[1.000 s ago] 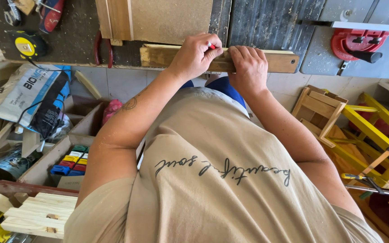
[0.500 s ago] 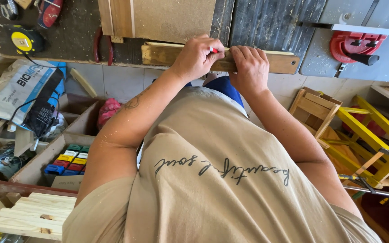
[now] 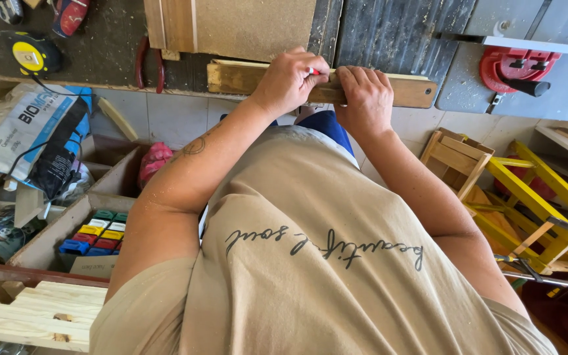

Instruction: Marking cut lines on wooden boards using a pencil and guides on a table saw surface.

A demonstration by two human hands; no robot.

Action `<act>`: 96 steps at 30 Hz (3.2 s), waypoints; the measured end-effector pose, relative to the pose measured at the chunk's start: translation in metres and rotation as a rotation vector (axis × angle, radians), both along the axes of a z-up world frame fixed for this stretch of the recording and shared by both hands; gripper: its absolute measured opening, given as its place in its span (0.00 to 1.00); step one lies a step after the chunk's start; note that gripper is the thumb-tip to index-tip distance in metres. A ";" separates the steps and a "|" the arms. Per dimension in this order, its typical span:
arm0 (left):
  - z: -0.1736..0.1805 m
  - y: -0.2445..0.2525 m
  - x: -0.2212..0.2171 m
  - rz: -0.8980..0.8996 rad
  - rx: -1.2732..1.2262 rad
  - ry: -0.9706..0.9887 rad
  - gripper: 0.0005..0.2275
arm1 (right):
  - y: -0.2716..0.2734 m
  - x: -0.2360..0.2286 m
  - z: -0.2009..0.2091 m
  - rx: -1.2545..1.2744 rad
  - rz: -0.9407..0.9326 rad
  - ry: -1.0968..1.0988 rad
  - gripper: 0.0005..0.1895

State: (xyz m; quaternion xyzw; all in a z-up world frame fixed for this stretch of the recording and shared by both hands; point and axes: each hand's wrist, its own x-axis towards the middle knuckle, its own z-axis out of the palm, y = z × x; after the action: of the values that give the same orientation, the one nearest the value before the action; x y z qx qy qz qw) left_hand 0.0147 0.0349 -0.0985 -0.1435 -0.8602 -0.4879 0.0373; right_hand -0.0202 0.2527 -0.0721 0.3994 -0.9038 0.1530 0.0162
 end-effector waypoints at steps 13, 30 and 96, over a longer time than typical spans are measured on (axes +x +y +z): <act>0.039 -0.007 -0.008 0.068 0.112 0.045 0.09 | 0.003 -0.002 0.000 0.019 -0.004 -0.033 0.21; 0.029 -0.019 0.031 0.209 0.228 -0.098 0.02 | 0.012 -0.085 -0.041 -0.009 -0.122 -0.075 0.34; 0.180 0.006 0.648 2.320 -0.580 -0.414 0.25 | -0.259 0.326 0.098 -0.496 1.478 -0.342 0.14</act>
State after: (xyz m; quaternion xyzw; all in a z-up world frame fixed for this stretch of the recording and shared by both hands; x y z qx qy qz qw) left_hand 0.6623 0.0406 0.0817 0.7898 -0.5445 0.0322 0.2805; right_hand 0.3053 -0.0062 0.0260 0.8510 -0.3345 0.3799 -0.1400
